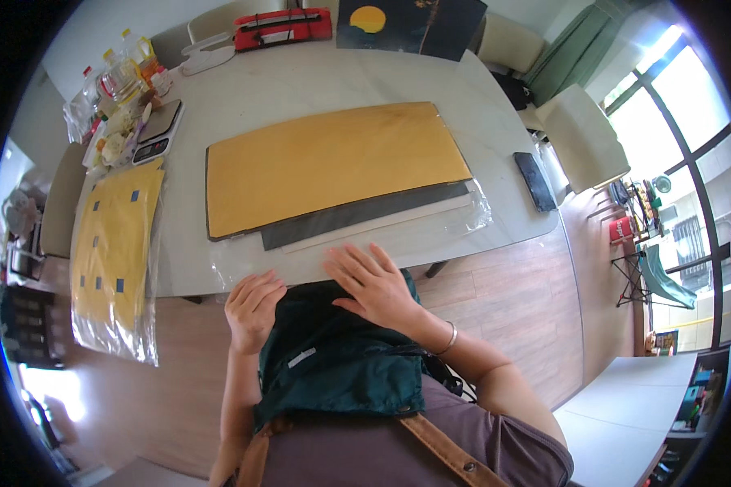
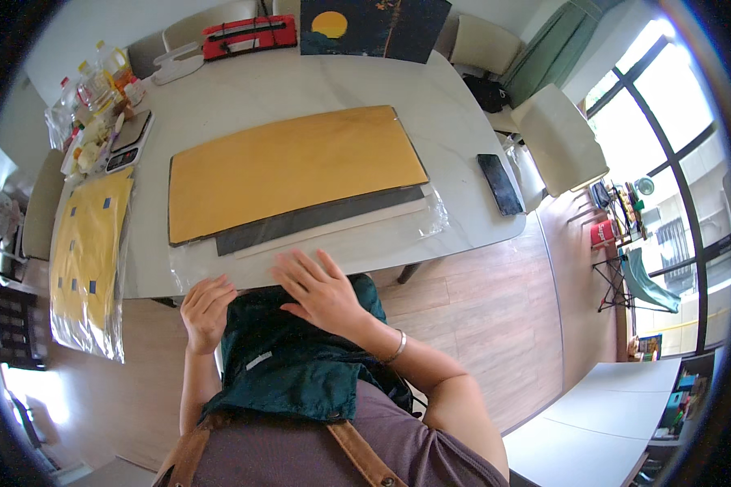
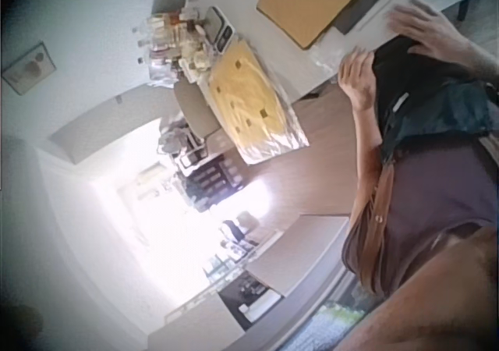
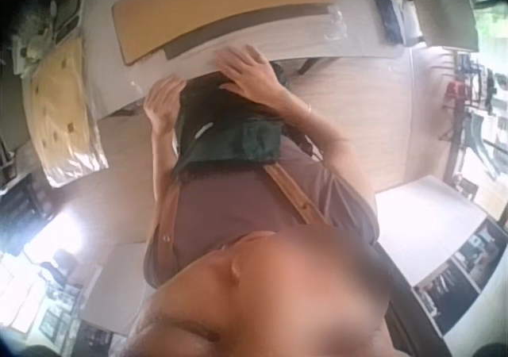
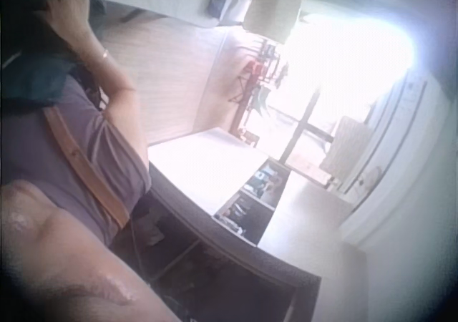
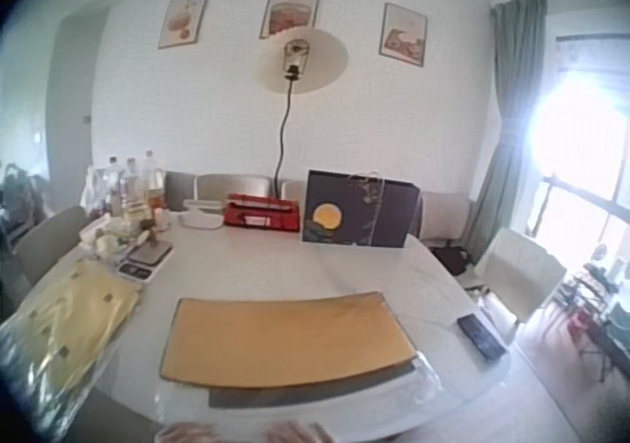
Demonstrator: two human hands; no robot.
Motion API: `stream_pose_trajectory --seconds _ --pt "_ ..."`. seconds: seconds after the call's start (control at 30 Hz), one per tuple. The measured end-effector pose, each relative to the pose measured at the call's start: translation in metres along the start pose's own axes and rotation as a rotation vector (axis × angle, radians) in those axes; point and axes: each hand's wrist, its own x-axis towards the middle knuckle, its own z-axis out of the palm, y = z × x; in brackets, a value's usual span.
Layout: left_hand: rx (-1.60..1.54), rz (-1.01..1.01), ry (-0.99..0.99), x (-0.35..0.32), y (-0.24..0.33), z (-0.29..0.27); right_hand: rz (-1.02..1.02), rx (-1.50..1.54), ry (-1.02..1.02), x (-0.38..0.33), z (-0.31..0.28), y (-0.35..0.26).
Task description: The person removes flat-packed cardboard gift bags and boxes from plastic sleeves and then unfolds the bags, inserting gold-colored string handles through pre-punched holes and knotting them by hand.
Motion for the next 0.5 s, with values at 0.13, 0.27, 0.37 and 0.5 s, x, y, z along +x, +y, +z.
stream_pose_trajectory --seconds 0.13,0.27,0.37,0.5 --pt "0.019 -0.016 0.017 -0.001 -0.003 0.004 0.169 -0.014 0.048 -0.027 -0.021 0.031" --pt "0.024 -0.021 0.02 -0.002 -0.005 0.003 0.331 -0.061 0.132 -0.062 -0.035 0.069" --pt "0.021 -0.018 0.038 -0.002 -0.006 0.002 0.416 -0.113 0.165 -0.084 -0.043 0.09" --pt "0.085 -0.035 0.06 0.003 -0.011 -0.01 0.367 -0.124 0.218 -0.088 -0.042 0.092"
